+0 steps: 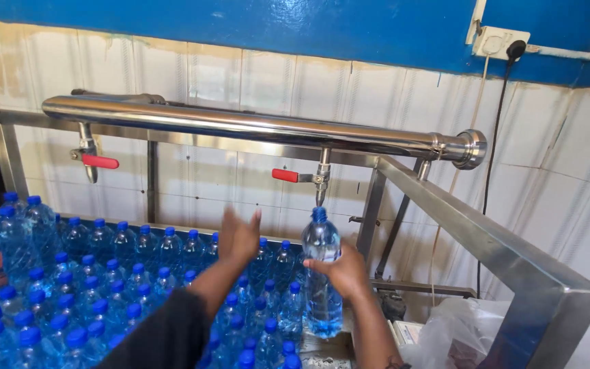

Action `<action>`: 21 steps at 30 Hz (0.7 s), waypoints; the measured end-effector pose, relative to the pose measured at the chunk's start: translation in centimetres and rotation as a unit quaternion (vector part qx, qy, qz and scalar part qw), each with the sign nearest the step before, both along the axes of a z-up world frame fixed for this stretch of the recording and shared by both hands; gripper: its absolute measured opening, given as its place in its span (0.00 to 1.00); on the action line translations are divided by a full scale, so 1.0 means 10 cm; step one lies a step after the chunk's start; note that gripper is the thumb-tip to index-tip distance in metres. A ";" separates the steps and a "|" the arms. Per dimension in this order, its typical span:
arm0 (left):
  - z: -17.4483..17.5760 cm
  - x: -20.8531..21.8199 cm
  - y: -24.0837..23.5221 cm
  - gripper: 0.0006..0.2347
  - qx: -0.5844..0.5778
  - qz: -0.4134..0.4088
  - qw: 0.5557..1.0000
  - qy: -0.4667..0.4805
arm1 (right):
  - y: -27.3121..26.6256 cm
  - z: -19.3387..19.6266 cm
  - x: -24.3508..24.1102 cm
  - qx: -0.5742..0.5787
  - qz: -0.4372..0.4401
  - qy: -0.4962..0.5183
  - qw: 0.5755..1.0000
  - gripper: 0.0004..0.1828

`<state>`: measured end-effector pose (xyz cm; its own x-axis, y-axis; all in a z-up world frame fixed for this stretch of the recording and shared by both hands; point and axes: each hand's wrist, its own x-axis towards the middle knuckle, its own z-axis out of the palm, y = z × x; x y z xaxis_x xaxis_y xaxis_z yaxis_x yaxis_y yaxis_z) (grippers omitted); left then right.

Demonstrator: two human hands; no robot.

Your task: Manually filling plastic water bottles from a tap and screwing on the caps in a production facility.

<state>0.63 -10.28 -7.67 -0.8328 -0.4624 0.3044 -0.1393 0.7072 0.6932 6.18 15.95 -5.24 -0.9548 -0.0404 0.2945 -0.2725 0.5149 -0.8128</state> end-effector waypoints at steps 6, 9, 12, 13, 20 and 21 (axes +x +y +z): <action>-0.73 1.19 0.23 0.46 0.542 -0.099 0.830 -0.084 | -0.41 0.46 0.12 -0.269 0.100 0.045 0.957 0.24; -0.48 1.70 0.28 0.47 0.726 -0.168 0.665 0.051 | -0.86 0.62 0.30 -0.407 0.197 -0.040 0.891 0.23; -0.17 2.14 0.10 0.41 0.778 -0.112 0.595 0.164 | -1.30 0.54 0.39 -0.380 0.219 -0.086 0.894 0.26; -0.33 2.06 -0.03 0.41 0.778 -0.110 0.594 0.172 | -1.40 0.51 0.41 -0.377 0.227 -0.087 0.894 0.26; -0.86 1.98 -0.29 0.29 0.854 -0.061 0.473 0.209 | -1.98 0.04 0.18 -0.412 0.199 -0.170 0.873 0.35; -0.94 1.93 -0.24 0.28 0.851 -0.086 0.462 0.236 | -2.10 -0.25 -0.13 -0.438 0.121 -0.189 0.870 0.29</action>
<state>19.96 -12.71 -17.10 -0.9281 -0.3061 -0.2118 0.2678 -0.9443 0.1913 4.92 -5.03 -7.78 -0.9849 -0.1719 -0.0210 0.0864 -0.3828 -0.9198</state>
